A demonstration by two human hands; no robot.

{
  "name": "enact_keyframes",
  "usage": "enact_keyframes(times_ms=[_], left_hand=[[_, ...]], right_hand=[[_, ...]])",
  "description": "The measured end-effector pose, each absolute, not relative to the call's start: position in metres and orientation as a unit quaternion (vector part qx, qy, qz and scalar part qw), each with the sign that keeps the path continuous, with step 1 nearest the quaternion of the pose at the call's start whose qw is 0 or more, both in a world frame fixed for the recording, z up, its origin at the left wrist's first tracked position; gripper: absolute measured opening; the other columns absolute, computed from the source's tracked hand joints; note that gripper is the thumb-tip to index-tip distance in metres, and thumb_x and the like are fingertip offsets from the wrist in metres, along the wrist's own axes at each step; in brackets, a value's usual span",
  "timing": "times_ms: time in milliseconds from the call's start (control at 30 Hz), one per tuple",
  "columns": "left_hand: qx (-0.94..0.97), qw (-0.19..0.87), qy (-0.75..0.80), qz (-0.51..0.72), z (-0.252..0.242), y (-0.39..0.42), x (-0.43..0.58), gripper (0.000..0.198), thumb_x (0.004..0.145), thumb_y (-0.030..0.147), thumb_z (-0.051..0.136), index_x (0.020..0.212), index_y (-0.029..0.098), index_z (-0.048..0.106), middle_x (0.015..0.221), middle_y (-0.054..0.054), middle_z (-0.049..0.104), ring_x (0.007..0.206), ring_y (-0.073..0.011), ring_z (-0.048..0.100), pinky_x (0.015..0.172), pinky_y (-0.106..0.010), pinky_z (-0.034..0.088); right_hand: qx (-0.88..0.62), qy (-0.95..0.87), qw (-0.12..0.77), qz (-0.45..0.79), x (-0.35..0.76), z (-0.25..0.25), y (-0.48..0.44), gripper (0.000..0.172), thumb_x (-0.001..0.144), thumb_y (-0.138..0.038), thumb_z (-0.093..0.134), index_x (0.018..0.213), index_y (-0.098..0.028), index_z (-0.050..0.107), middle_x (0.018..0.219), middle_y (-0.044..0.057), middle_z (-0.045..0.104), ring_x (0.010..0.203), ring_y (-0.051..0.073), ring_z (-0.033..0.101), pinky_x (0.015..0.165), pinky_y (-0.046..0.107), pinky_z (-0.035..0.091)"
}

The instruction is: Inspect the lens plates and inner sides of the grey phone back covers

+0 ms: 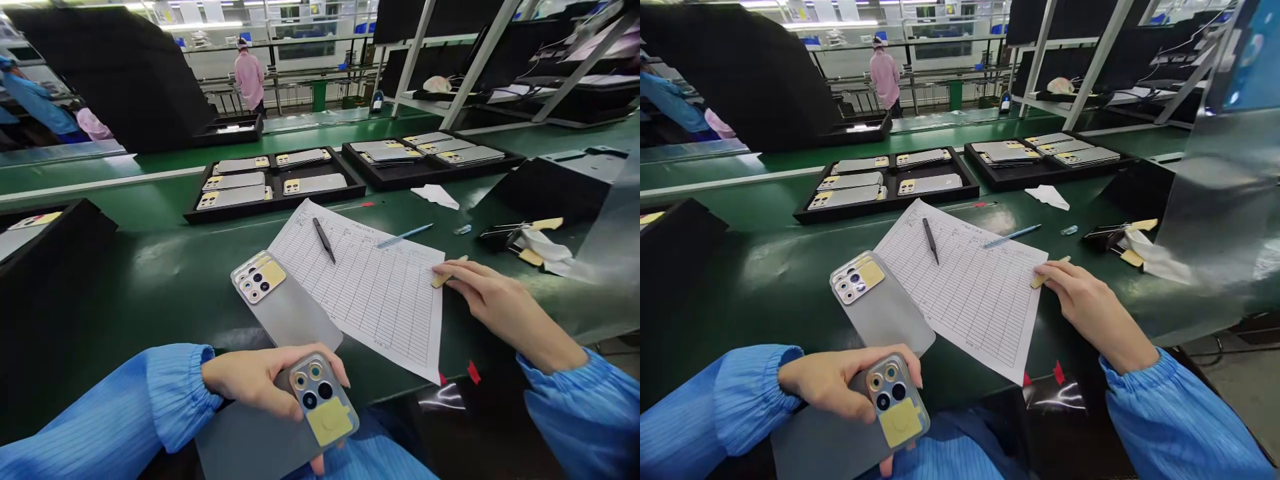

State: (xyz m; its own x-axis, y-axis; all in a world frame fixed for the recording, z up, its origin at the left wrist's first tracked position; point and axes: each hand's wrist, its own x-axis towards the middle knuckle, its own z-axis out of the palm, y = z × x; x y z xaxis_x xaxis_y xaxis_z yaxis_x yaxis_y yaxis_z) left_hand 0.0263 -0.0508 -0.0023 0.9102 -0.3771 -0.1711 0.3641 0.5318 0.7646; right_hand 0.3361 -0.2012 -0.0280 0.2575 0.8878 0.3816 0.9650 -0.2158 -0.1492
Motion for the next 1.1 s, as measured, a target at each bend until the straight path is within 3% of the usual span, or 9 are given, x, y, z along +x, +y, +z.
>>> enact_keyframes(times_ms=[100, 267, 467, 567, 633, 700, 833, 933, 1100], left_hand=[[0.450, 0.866, -0.013, -0.217, -0.001, -0.053, 0.026, 0.043, 0.078, 0.026, 0.054, 0.116, 0.017, 0.036, 0.094, -0.007, 0.060, 0.083, -0.0224, 0.064, 0.075, -0.037, 0.047], [0.479, 0.842, 0.061, -0.239, 0.004, -0.056, 0.024, 0.033, 0.084, 0.034, 0.045, 0.113, 0.018, 0.044, 0.088, -0.005, 0.063, 0.078, -0.0192, 0.065, 0.069, -0.033, 0.049], [0.510, 0.827, 0.075, -0.226, 0.006, -0.058, 0.026, 0.029, 0.087, 0.033, 0.040, 0.110, 0.018, 0.048, 0.082, -0.004, 0.064, 0.074, -0.0174, 0.066, 0.068, -0.031, 0.049], [0.503, 0.836, 0.077, -0.204, 0.003, -0.059, 0.026, 0.026, 0.087, 0.031, 0.039, 0.108, 0.017, 0.048, 0.086, -0.006, 0.064, 0.073, -0.0162, 0.065, 0.069, -0.030, 0.049], [0.489, 0.846, 0.076, -0.196, 0.001, -0.060, 0.025, 0.025, 0.087, 0.030, 0.039, 0.107, 0.018, 0.046, 0.089, -0.007, 0.063, 0.072, -0.0154, 0.065, 0.067, -0.030, 0.050], [0.481, 0.851, 0.085, -0.192, -0.001, -0.060, 0.025, 0.024, 0.088, 0.029, 0.038, 0.108, 0.018, 0.046, 0.092, -0.008, 0.063, 0.071, -0.0147, 0.065, 0.066, -0.030, 0.050], [0.501, 0.836, 0.114, -0.190, 0.001, -0.061, 0.026, 0.026, 0.089, 0.030, 0.036, 0.110, 0.018, 0.045, 0.089, -0.008, 0.064, 0.068, -0.0138, 0.064, 0.065, -0.029, 0.049], [0.616, 0.756, 0.137, -0.174, 0.007, -0.061, 0.027, 0.030, 0.089, 0.033, 0.033, 0.108, 0.018, 0.051, 0.089, -0.007, 0.064, 0.077, -0.0146, 0.061, 0.073, -0.028, 0.046], [0.737, 0.645, 0.139, -0.146, 0.013, -0.061, 0.028, 0.034, 0.089, 0.033, 0.029, 0.104, 0.018, 0.056, 0.092, -0.005, 0.062, 0.083, -0.0137, 0.055, 0.075, -0.023, 0.043]], right_hand=[[-0.767, -0.599, 0.213, -0.086, 0.338, -0.025, -0.200, 0.018, 0.087, -0.027, 0.042, 0.088, -0.021, 0.059, 0.092, 0.006, 0.062, 0.076, 0.015, 0.061, 0.068, 0.026, 0.044], [-0.766, -0.608, 0.208, -0.012, 0.352, -0.028, -0.197, 0.034, 0.085, -0.047, 0.037, 0.078, -0.020, 0.056, 0.073, 0.005, 0.057, 0.060, 0.013, 0.055, 0.055, 0.027, 0.042], [-0.780, -0.582, 0.211, -0.088, 0.321, -0.006, -0.197, 0.025, 0.089, -0.035, 0.034, 0.078, -0.021, 0.052, 0.079, 0.005, 0.051, 0.065, 0.015, 0.054, 0.061, 0.030, 0.043], [-0.755, -0.546, 0.339, -0.131, 0.271, 0.008, -0.201, 0.013, 0.085, -0.026, 0.040, 0.077, -0.022, 0.049, 0.082, 0.007, 0.054, 0.070, 0.017, 0.054, 0.062, 0.032, 0.044], [-0.723, -0.458, 0.508, -0.098, 0.236, 0.009, -0.203, 0.005, 0.083, -0.019, 0.046, 0.082, -0.021, 0.050, 0.077, 0.005, 0.060, 0.056, 0.014, 0.054, 0.048, 0.029, 0.043], [-0.702, -0.407, 0.581, -0.058, 0.209, 0.001, -0.203, 0.007, 0.081, -0.016, 0.049, 0.085, -0.019, 0.054, 0.070, 0.004, 0.060, 0.049, 0.012, 0.054, 0.041, 0.027, 0.043], [-0.722, -0.454, 0.522, -0.006, 0.190, -0.022, -0.198, 0.010, 0.078, -0.014, 0.056, 0.087, -0.020, 0.055, 0.077, 0.001, 0.062, 0.060, 0.012, 0.059, 0.054, 0.026, 0.051], [-0.739, -0.462, 0.490, 0.031, 0.190, -0.029, -0.197, 0.006, 0.078, -0.015, 0.057, 0.082, -0.020, 0.058, 0.076, 0.001, 0.061, 0.066, 0.013, 0.060, 0.059, 0.026, 0.052], [-0.663, -0.366, 0.647, 0.088, 0.166, -0.017, -0.198, 0.011, 0.077, -0.013, 0.057, 0.074, -0.024, 0.055, 0.069, 0.003, 0.059, 0.064, 0.019, 0.062, 0.053, 0.033, 0.055]])
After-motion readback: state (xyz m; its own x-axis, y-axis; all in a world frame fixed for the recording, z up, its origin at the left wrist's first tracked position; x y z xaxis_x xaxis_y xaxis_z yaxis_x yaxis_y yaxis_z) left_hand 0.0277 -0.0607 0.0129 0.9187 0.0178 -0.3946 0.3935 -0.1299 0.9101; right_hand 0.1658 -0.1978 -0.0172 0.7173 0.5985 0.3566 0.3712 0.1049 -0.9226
